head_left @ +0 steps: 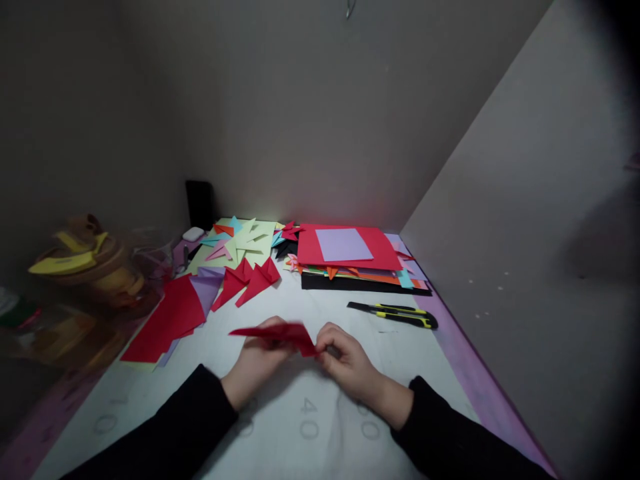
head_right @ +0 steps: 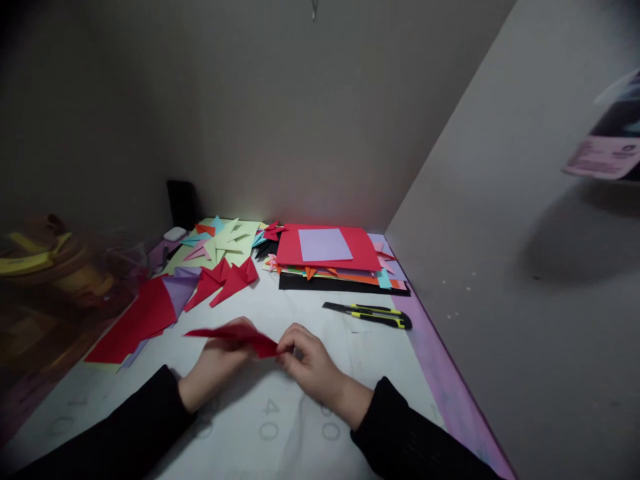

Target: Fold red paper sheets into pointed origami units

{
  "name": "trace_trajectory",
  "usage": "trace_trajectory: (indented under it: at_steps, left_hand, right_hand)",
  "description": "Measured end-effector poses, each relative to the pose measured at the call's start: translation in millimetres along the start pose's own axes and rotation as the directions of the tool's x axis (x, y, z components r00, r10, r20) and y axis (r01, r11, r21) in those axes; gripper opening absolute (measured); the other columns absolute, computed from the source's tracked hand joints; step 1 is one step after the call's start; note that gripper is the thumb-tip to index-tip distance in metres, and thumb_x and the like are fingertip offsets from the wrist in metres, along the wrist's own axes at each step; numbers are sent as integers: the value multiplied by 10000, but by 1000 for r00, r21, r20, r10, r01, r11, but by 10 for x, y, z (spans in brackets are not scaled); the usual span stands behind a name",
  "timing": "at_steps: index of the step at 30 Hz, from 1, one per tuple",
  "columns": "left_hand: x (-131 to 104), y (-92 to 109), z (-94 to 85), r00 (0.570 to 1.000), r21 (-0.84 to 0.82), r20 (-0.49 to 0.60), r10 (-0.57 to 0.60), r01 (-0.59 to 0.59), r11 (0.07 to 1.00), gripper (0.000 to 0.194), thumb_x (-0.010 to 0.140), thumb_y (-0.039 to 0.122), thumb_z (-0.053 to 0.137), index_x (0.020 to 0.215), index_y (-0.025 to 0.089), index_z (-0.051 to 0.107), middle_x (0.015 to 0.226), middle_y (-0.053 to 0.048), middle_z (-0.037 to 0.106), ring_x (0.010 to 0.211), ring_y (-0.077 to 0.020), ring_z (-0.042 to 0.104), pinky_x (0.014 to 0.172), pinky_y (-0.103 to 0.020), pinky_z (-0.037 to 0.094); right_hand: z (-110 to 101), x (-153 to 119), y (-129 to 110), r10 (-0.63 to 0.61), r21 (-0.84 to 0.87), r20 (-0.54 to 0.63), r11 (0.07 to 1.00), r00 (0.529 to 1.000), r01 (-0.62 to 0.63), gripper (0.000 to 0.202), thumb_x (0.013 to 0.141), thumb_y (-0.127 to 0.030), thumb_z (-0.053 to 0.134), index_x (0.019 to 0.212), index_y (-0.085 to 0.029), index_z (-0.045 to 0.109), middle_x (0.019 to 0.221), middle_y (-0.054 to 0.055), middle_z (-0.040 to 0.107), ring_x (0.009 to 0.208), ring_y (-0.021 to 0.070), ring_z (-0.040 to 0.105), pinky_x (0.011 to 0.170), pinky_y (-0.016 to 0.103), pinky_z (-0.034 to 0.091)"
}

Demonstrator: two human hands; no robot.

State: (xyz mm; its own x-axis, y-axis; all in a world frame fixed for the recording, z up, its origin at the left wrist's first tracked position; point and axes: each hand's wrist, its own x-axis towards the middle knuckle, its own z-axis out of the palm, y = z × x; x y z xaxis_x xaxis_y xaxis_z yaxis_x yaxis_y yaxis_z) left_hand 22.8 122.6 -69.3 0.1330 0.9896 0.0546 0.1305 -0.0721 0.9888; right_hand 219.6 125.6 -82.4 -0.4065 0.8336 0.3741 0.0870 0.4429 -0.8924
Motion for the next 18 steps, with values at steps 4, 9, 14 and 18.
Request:
trace_trajectory:
  at_steps: [4, 9, 14, 18]
  left_hand:
    - [24, -30, 81, 965, -161, 56, -256, 262, 952, 264, 730, 376, 680, 661, 122, 667, 631, -52, 662, 598, -164, 572, 564, -254, 420]
    - [30, -86, 133, 952, -366, 213, -219, 285, 886, 305, 755, 398, 701, 689, 103, 661, 611, -47, 633, 566, -124, 528, 566, -235, 399]
    - [13, -115, 158, 939, -416, 269, -216, 315, 853, 309, 757, 394, 714, 732, 88, 677, 645, -61, 633, 589, -121, 535, 590, -240, 410]
    - [24, -143, 156, 951, -462, 206, -231, 303, 833, 318, 739, 404, 728, 730, 90, 679, 661, -69, 644, 613, -131, 551, 600, -241, 416]
  right_hand:
    - [10, 16, 12, 82, -29, -72, 996, 994, -85, 88, 855, -210, 562, 794, -205, 625, 773, 23, 564, 728, 158, 542, 653, 277, 424]
    - [51, 30, 57, 134, -31, -99, 990, 986, -138, 77, 831, -222, 586, 797, -213, 654, 826, 28, 527, 720, 150, 540, 614, 264, 440]
    - [78, 39, 114, 166, 47, -100, 986, 981, -162, 33, 805, -231, 625, 830, -210, 621, 857, 27, 529, 759, 151, 555, 664, 269, 464]
    - [60, 43, 99, 133, 95, -39, 987, 990, -129, 130, 792, -295, 656, 886, -206, 663, 953, 66, 571, 849, 179, 589, 725, 296, 488]
